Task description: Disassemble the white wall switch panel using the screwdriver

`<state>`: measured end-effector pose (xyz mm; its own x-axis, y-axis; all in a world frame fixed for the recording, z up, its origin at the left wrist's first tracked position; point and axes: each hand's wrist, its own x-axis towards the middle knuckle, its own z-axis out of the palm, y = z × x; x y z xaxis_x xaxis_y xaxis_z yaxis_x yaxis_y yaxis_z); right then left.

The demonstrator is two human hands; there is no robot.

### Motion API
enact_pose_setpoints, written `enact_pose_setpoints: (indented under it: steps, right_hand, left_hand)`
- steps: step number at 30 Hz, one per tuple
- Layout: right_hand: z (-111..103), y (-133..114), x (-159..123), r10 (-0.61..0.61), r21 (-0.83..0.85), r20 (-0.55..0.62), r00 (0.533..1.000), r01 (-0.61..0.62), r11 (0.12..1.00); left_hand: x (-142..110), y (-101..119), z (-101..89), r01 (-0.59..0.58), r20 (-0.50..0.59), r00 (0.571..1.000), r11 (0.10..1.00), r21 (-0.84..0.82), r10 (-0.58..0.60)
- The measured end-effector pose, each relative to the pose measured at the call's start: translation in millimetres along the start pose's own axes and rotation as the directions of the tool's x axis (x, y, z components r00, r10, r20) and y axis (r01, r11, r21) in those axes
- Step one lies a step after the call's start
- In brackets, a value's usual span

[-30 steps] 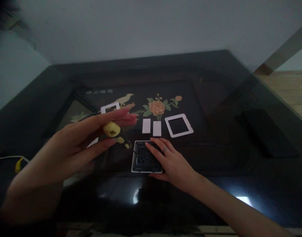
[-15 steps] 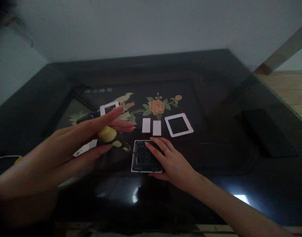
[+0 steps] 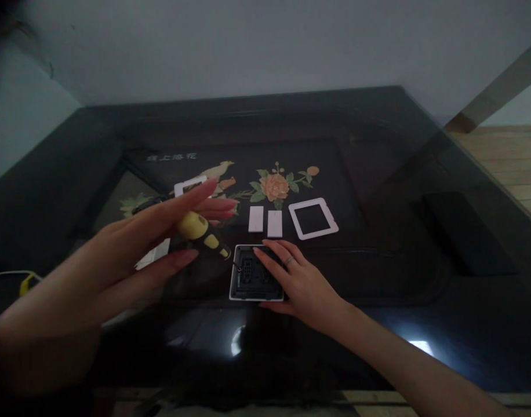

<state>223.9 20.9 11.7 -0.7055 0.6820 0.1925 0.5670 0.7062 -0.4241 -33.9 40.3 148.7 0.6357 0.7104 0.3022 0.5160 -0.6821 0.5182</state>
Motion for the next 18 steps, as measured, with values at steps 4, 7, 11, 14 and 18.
enact_pose_setpoints:
  steps: [4,7,11,14,18]
  right_hand:
    - [-1,-1,0,-0.002,0.003,-0.002,1.000,0.002,1.000]
    - [0,0,0,-0.005,0.006,-0.007,1.000,0.005,1.000]
    - [1,1,0,-0.006,0.000,-0.011,1.000,0.006,1.000]
    - [1,2,-1,-0.011,-0.005,-0.012,1.000,0.010,1.000]
    - [0,1,0,-0.007,-0.006,-0.004,1.000,0.007,1.000]
  left_hand:
    - [2,-7,-0.3,-0.032,0.021,0.999,0.999,-0.019,0.033]
    - [7,-11,12.8,-0.126,-0.197,0.971,0.990,0.066,0.137]
    - [9,-11,20.2,-0.208,-0.264,0.936,0.972,0.112,0.231]
    - [7,-7,12.6,-0.108,-0.090,0.990,0.993,-0.044,0.104]
    - [5,-8,6.8,-0.032,0.014,0.999,0.986,-0.165,0.034]
